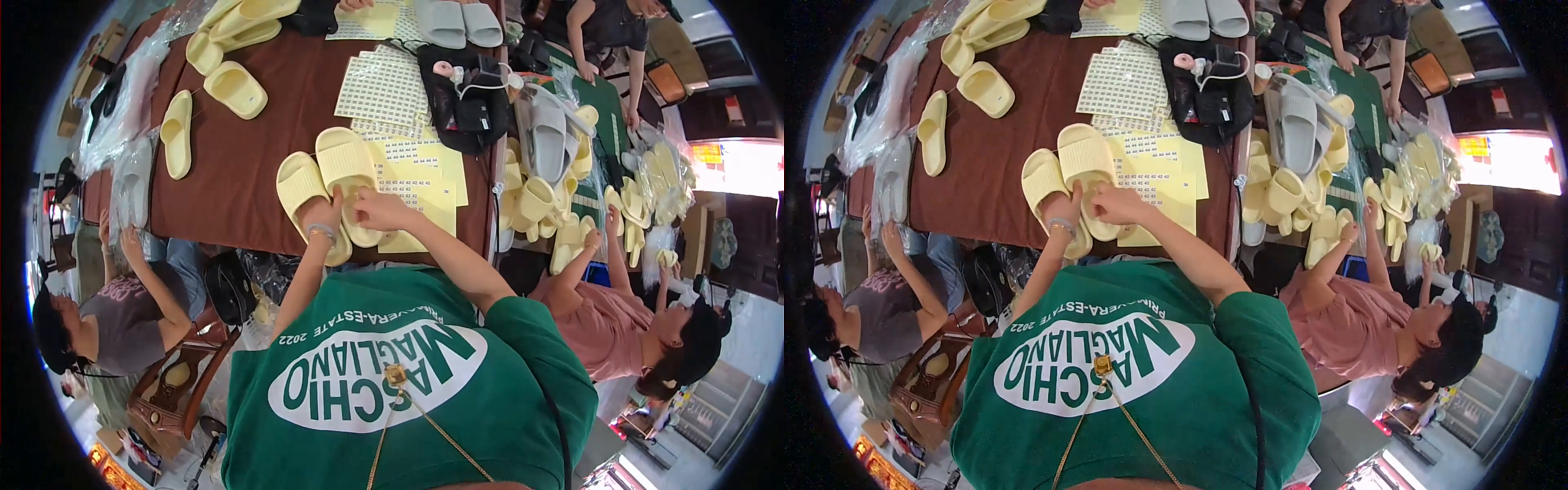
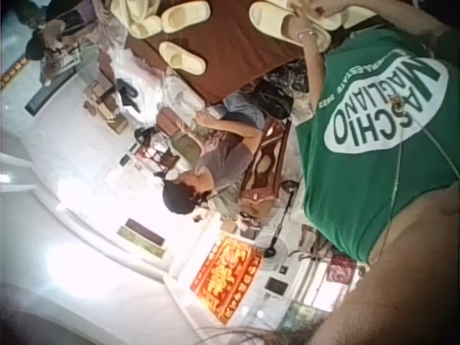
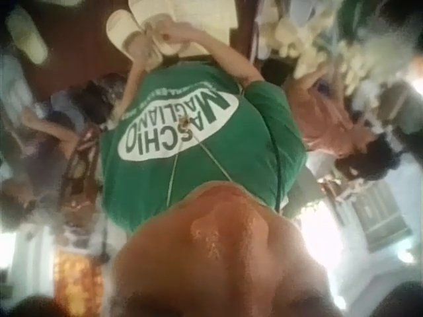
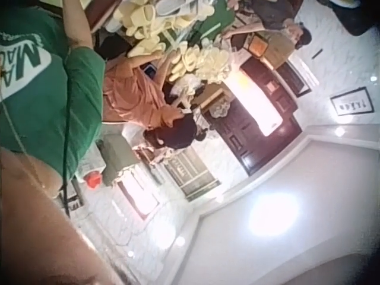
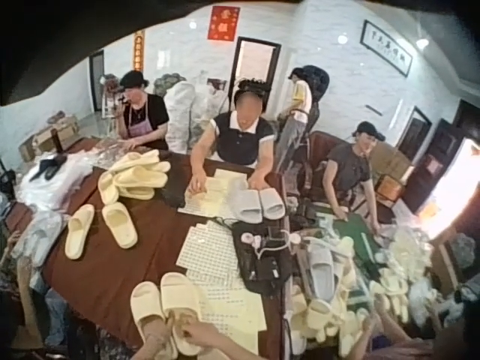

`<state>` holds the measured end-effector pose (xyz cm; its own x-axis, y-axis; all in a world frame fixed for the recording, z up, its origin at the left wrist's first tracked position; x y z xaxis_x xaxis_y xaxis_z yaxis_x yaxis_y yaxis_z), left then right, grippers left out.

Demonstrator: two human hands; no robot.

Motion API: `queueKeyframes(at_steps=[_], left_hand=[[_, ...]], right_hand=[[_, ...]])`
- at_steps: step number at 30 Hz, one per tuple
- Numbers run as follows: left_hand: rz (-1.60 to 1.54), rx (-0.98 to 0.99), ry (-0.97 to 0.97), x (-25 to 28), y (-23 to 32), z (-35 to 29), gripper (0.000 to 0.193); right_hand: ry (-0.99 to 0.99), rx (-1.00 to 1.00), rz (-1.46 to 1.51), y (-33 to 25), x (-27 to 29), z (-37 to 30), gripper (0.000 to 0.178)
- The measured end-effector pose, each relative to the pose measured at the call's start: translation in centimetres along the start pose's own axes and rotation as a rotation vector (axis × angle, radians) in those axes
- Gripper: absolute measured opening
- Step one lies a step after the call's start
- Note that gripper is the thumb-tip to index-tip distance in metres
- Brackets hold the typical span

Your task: Inspecting slippers and applying size or quality stickers to the soles before preparing them for bagging.

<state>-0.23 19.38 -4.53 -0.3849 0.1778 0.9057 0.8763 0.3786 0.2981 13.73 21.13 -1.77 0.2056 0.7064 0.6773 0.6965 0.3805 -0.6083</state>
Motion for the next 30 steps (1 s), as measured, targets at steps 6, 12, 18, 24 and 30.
queueKeyframes(at_steps=[6,12,18,24,30], left_hand=[[-0.029,0.027,-0.059,1.3,1.6,-0.9,0.089],[-0.072,0.031,-0.062,-1.0,-0.2,-0.2,0.090],[0.074,-0.089,0.259,0.5,0.6,-0.1,0.087],[0.023,-0.033,0.043,0.6,1.0,-0.2,0.086],[-0.071,0.016,-0.067,2.0,2.0,-1.0,0.081]], right_hand=[[0.023,0.011,0.056,0.6,-0.1,-1.0,0.012],[0.069,0.002,0.077,0.0,0.8,-0.9,0.013],[-0.024,0.060,0.146,0.6,1.4,1.2,0.014],[0.271,-0.023,0.242,1.2,1.4,-2.1,0.012],[0.564,0.164,0.228,-0.1,1.9,-9.2,0.015]])
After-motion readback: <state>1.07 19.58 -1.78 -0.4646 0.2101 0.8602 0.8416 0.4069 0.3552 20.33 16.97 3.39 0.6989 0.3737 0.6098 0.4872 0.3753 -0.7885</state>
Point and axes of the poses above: each hand's wrist, its own z-axis towards the middle knuckle, its own x-axis out of the back of the hand, y = z × x, the point moved 8 cm from there along z, towards the middle knuckle, and after that the axes turned 8 degrees about -x, right-handed, at the moved point
